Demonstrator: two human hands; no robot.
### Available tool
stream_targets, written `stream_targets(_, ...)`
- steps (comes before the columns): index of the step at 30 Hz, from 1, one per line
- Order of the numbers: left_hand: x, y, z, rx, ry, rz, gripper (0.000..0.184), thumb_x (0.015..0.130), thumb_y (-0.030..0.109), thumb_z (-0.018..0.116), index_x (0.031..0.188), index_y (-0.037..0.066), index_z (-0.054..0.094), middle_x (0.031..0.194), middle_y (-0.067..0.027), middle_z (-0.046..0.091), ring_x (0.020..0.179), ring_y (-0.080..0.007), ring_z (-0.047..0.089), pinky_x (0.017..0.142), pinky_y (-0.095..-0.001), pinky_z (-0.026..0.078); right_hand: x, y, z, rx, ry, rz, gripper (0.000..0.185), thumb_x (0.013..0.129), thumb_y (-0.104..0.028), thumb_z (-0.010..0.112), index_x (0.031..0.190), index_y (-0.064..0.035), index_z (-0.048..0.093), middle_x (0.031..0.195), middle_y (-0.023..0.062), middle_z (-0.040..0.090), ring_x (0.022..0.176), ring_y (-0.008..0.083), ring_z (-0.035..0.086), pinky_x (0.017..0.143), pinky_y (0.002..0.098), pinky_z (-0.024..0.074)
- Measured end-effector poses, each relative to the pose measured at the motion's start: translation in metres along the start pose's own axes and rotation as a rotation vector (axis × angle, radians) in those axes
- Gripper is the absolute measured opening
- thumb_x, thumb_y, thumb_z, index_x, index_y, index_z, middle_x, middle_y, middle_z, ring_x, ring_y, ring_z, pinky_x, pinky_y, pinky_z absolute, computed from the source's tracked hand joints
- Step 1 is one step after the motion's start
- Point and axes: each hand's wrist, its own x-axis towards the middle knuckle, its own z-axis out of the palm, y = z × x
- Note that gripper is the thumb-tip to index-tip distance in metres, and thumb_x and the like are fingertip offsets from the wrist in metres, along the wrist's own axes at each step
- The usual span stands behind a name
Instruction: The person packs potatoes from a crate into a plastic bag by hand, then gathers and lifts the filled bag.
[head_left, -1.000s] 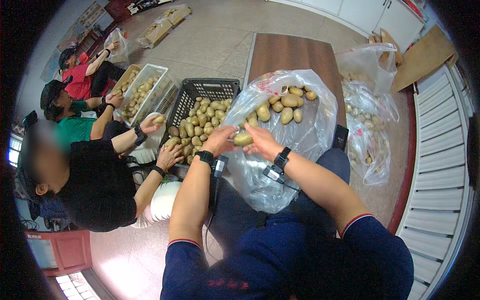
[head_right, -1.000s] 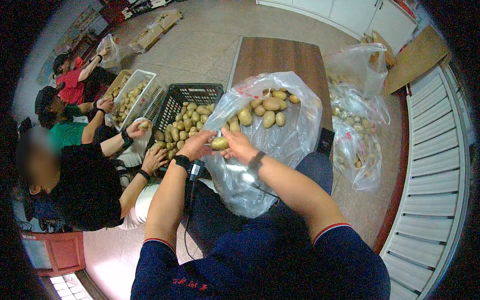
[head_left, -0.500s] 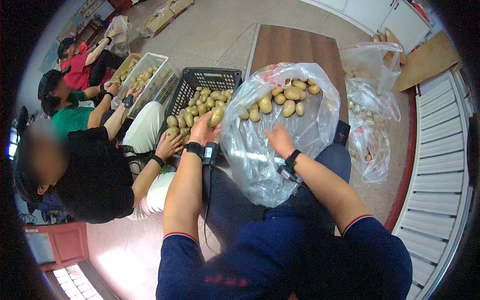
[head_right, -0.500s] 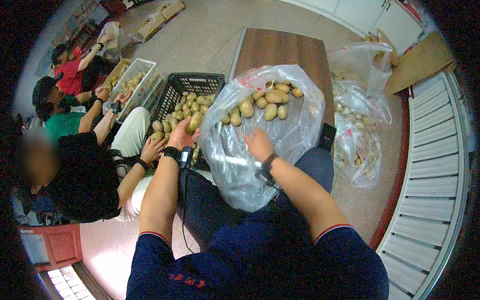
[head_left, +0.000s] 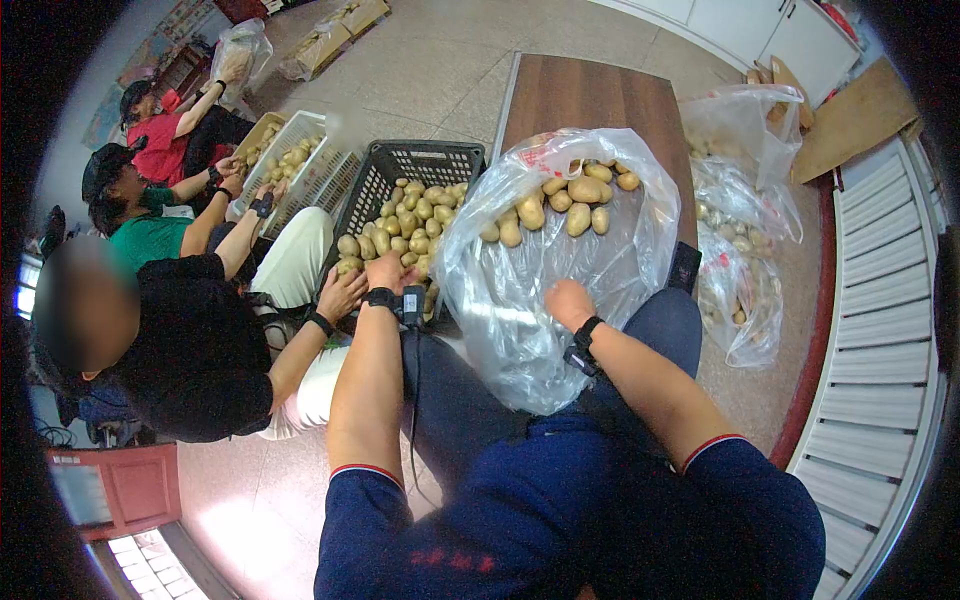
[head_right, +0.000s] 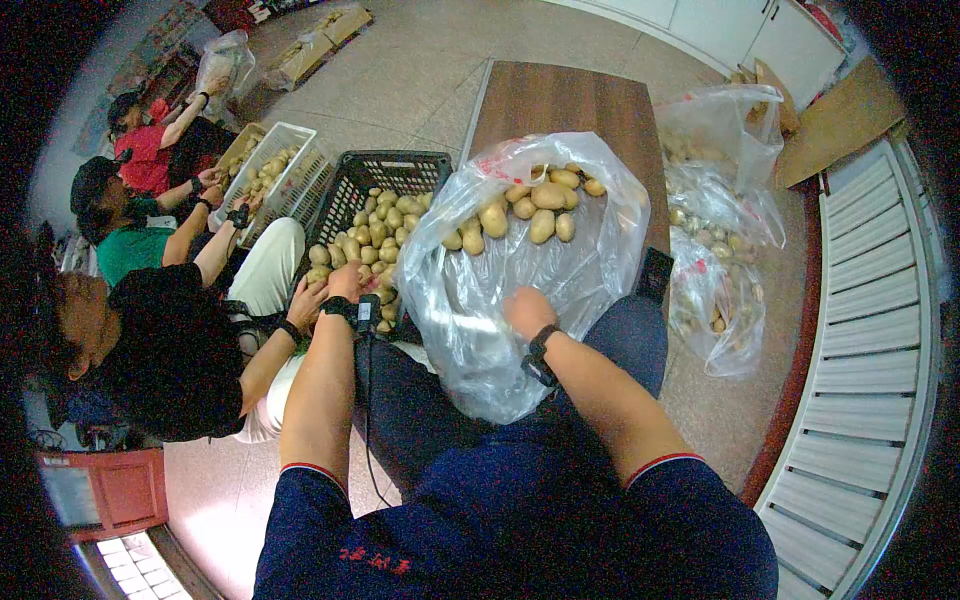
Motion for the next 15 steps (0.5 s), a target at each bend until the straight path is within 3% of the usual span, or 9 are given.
stream_targets(4, 0.038, -0.022, -0.006, -0.073, -0.152, 0.027, 0.022, 0.090, 0.016, 0.051, 0.106, 0.001, 0.051, 0.090, -0.0152, 0.057, 0.073, -0.0305, 0.063, 0.055, -0.0435, 0.053, 0.012, 0.009, -0.004, 0.039, 0.120, -0.012, 0.028, 0.084, -0.025, 0.057, 0.095, 0.0000, 0.065, 0.094, 0.0261, 0.065, 0.091, 0.0415, 0.063, 0.078, 0.0491, 0.0501)
stream_targets(5, 0.042, -0.022, -0.004, -0.119, -0.196, 0.026, 0.022, 0.090, 0.017, 0.051, 0.106, 0.001, 0.051, 0.089, -0.0152, 0.057, 0.073, -0.0304, 0.063, 0.055, -0.0435, 0.053, 0.021, 0.019, 0.006, 0.314, 0.184, 0.104, 0.025, 0.085, -0.023, 0.055, 0.093, -0.0007, 0.063, 0.093, 0.0259, 0.064, 0.090, 0.0408, 0.063, 0.077, 0.0491, 0.0497)
stream_targets(8, 0.009, -0.008, 0.015, 0.166, -0.095, 0.015, 0.020, 0.090, 0.021, 0.053, 0.098, 0.003, 0.055, 0.080, -0.0125, 0.059, 0.069, -0.0266, 0.062, 0.055, -0.0402, 0.052, 0.031, 0.047, 0.016, 0.465, 0.389, 0.115, 0.021, 0.087, -0.022, 0.054, 0.091, -0.0016, 0.059, 0.089, 0.0252, 0.063, 0.087, 0.0384, 0.062, 0.075, 0.0490, 0.0490)
stream_targets(9, 0.002, -0.004, 0.016, 0.650, -0.239, 0.149, 0.020, 0.090, 0.020, 0.053, 0.099, 0.003, 0.058, 0.083, -0.0124, 0.062, 0.074, -0.0265, 0.064, 0.060, -0.0401, 0.052, 0.034, 0.048, 0.020, 0.355, 0.520, -0.006, 0.020, 0.088, -0.022, 0.054, 0.090, -0.0018, 0.057, 0.087, 0.0247, 0.062, 0.085, 0.0368, 0.062, 0.074, 0.0488, 0.0488)
stream_targets(10, -0.005, -0.001, 0.016, 1.407, -0.280, 0.422, 0.021, 0.089, 0.020, 0.052, 0.100, 0.003, 0.061, 0.085, -0.0123, 0.065, 0.078, -0.0263, 0.065, 0.066, -0.0401, 0.053, 0.035, 0.064, 0.019, -0.117, 0.363, -0.183, 0.022, 0.089, -0.022, 0.054, 0.094, -0.0014, 0.058, 0.093, 0.0236, 0.062, 0.085, 0.0378, 0.061, 0.074, 0.0477, 0.0493)
stream_targets(11, -0.015, 0.003, 0.017, 1.833, -0.246, 0.712, 0.023, 0.088, 0.019, 0.052, 0.100, 0.003, 0.064, 0.087, -0.0122, 0.068, 0.083, -0.0262, 0.067, 0.071, -0.0400, 0.054, 0.046, 0.071, 0.022, -0.575, 0.239, -0.397, 0.023, 0.091, -0.023, 0.054, 0.098, -0.0010, 0.058, 0.098, 0.0225, 0.063, 0.085, 0.0388, 0.061, 0.073, 0.0466, 0.0498)
stream_targets(12, -0.004, -0.010, 0.019, 1.926, -0.005, 0.788, 0.025, 0.087, 0.019, 0.054, 0.103, 0.005, 0.067, 0.098, -0.0165, 0.068, 0.090, -0.0279, 0.066, 0.076, -0.0434, 0.053, 0.040, 0.056, 0.013, -0.494, 0.154, -0.447, 0.027, 0.093, -0.025, 0.053, 0.102, -0.0007, 0.058, 0.105, 0.0224, 0.062, 0.090, 0.0409, 0.060, 0.076, 0.0467, 0.0501)
stream_targets(14, 0.110, -0.075, -0.005, 1.597, 0.161, 1.231, 0.023, 0.093, 0.031, 0.053, 0.095, 0.009, 0.061, 0.081, -0.0093, 0.062, 0.068, -0.0213, 0.059, 0.056, -0.0369, 0.049, 0.027, 0.023, 0.001, 0.164, 0.134, -0.014, 0.032, 0.090, -0.024, 0.059, 0.112, -0.0009, 0.056, 0.109, 0.0239, 0.061, 0.098, 0.0377, 0.062, 0.080, 0.0446, 0.0508)
stream_targets(15, 0.102, -0.069, -0.002, 1.043, -0.060, 0.718, 0.019, 0.090, 0.028, 0.056, 0.094, 0.009, 0.061, 0.081, -0.0096, 0.062, 0.070, -0.0228, 0.060, 0.059, -0.0381, 0.049, 0.025, -0.001, 0.003, 0.175, 0.115, -0.054, 0.032, 0.090, -0.024, 0.059, 0.112, -0.0009, 0.056, 0.109, 0.0239, 0.061, 0.098, 0.0377, 0.062, 0.080, 0.0446, 0.0508)
